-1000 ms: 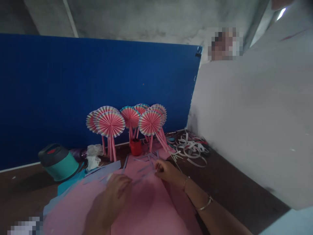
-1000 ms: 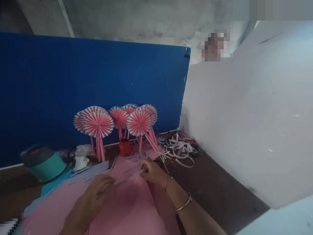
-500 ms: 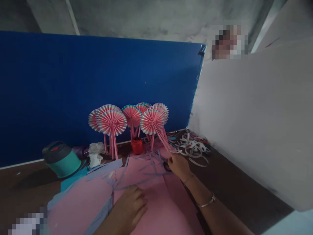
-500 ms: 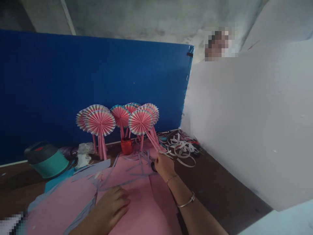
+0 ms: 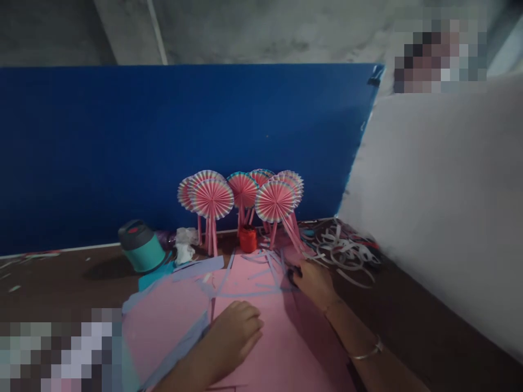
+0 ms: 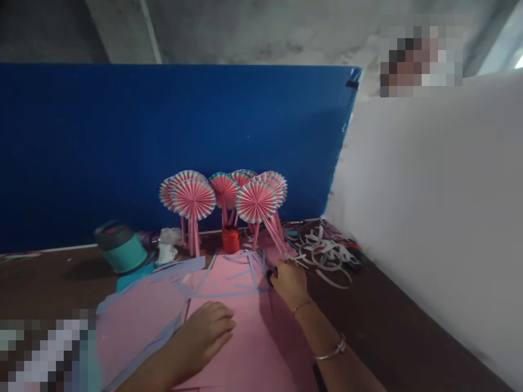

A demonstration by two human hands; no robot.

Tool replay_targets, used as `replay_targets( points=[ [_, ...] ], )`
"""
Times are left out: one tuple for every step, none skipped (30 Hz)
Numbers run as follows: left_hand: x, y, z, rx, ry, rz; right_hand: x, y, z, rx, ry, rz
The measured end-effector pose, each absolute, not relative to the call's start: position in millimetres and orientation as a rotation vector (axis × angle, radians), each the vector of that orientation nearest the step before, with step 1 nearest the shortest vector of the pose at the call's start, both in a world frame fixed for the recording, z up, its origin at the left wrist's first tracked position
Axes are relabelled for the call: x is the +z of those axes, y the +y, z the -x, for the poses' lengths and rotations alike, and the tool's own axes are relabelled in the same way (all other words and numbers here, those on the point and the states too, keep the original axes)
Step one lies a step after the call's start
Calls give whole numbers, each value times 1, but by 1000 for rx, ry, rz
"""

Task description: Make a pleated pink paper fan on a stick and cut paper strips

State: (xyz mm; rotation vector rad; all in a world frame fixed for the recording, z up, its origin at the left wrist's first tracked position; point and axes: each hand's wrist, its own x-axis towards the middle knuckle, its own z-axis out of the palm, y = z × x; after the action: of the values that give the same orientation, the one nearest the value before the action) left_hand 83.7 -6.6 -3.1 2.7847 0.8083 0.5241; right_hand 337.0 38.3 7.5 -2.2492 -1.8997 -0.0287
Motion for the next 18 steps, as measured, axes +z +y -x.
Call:
replay_targets(
  points=[
    [-1,-6,-84,514,821,-2784,7,39,-337,-25,-1906,2260],
    [1,-4,-83,498,852,-2775,7,40,-337,-18,-1921,2262],
    [5,-2,-81,477,901,-2757,7,40,-337,-16,-1929,2267],
    [10,1,-78,452,971,-2729,7,41,-337,-17,-1936,2270],
    [15,5,-74,414,1062,-2690,8,40,-337,-16,-1940,2272],
    [22,10,-69,376,1159,-2649,9,40,-336,-13,-1938,2275],
    [28,15,-63,342,1249,-2615,10,40,-335,-3,-1934,2275],
    [35,19,-57,276,1334,-2590,12,39,-334,9,-1929,2275],
    [42,23,-50,199,1418,-2568,13,38,-334,21,-1924,2277],
    [48,25,-43,127,1504,-2539,15,38,-333,29,-1919,2284],
    [54,27,-37,49,1593,-2493,16,37,-332,27,-1915,2292],
    [58,27,-31,-22,1665,-2449,17,37,-332,18,-1912,2304],
    [61,26,-26,-77,1707,-2423,17,37,-332,7,-1908,2315],
    [63,24,-22,-117,1732,-2403,17,37,-332,-2,-1906,2321],
    [63,22,-20,-144,1746,-2392,17,38,-332,-8,-1906,2323],
    [63,20,-18,-163,1750,-2390,16,38,-332,-9,-1908,2322],
    [61,18,-17,-178,1752,-2391,15,39,-332,-6,-1915,2317],
    [59,16,-17,-188,1755,-2392,14,39,-333,-4,-1925,2309]
  ],
)
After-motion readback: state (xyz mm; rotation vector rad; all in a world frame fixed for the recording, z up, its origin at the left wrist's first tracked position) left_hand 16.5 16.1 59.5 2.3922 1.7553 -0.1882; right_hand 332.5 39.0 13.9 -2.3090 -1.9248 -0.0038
